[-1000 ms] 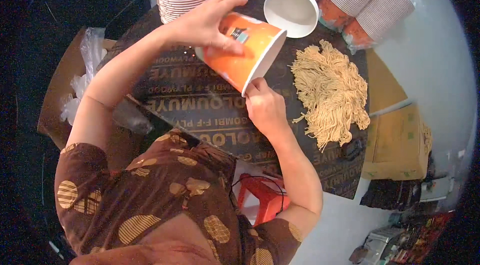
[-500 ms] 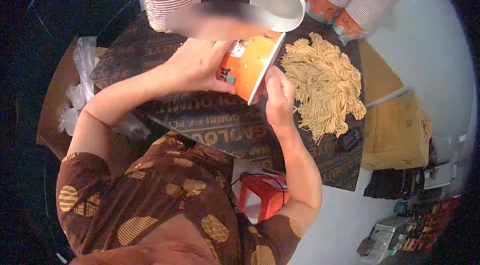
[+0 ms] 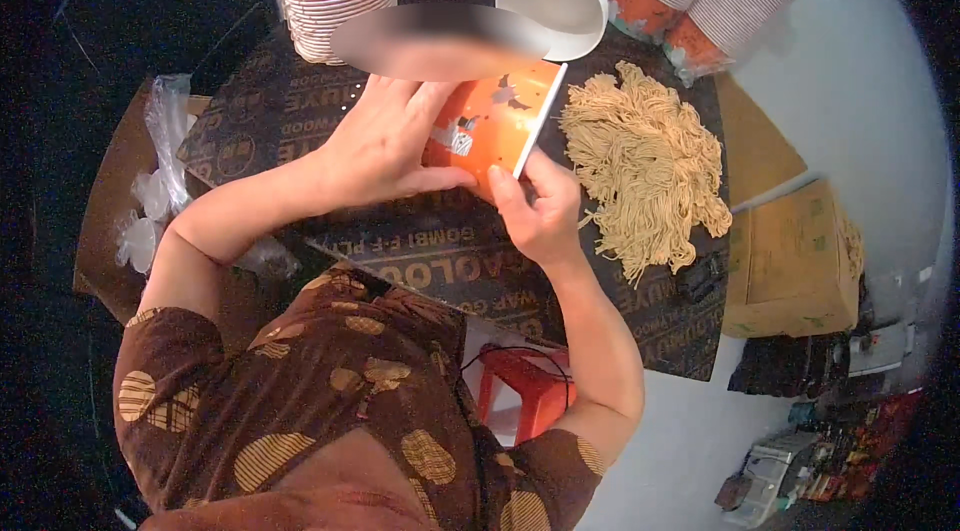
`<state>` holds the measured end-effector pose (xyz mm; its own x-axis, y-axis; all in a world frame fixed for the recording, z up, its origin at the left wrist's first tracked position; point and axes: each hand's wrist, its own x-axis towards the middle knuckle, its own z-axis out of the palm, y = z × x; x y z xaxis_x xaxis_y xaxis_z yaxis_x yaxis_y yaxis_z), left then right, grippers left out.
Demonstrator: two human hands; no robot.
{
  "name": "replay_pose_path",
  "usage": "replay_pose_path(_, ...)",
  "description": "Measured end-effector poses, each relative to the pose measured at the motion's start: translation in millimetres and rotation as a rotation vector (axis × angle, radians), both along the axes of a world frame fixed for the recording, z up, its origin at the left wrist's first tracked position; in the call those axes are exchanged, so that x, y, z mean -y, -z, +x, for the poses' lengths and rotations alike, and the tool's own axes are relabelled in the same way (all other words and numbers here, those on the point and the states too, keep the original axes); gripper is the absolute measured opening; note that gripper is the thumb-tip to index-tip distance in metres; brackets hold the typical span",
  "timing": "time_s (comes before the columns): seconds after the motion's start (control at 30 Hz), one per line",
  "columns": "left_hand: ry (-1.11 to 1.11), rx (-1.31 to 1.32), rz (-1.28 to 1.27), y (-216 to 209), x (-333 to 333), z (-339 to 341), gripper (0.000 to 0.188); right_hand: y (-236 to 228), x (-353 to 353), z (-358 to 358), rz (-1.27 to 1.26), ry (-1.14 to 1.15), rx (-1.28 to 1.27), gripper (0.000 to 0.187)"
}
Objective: Attaching handles to paper buckets by threading and tying string through pre-drilled holes.
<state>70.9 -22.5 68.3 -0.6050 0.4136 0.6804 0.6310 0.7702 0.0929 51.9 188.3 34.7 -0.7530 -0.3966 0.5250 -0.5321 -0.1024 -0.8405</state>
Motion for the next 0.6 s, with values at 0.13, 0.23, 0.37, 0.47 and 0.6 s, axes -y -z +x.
replay_pose_path(0.13,-0.062,0.027,0.003,-0.5,-0.2,-6.0,0.108,0.9,-1.2,-2.8,0.229,0.033,-0.227,0.013)
replay_pose_path(0.23,-0.077,0.047,-0.069,-0.9,1.2,-2.6,0.110,-2.3,-7.2,-3.8,0.308,-0.026,-0.324,0.016)
replay_pose_path(0.37,-0.077,0.044,-0.079,2.0,-0.3,2.7,0.110,5.4,-1.8,-2.0,-0.047,-0.065,-0.006,0.038)
replay_pose_path(0.47,-0.071,0.022,-0.061,5.2,-1.3,4.0,0.110,7.8,-10.7,-10.0,-0.153,-0.119,0.244,0.043)
replay_pose_path(0.6,-0.081,0.013,-0.063,6.3,-1.4,3.2,0.109,3.8,-1.7,-5.4,-0.227,-0.155,0.165,0.027)
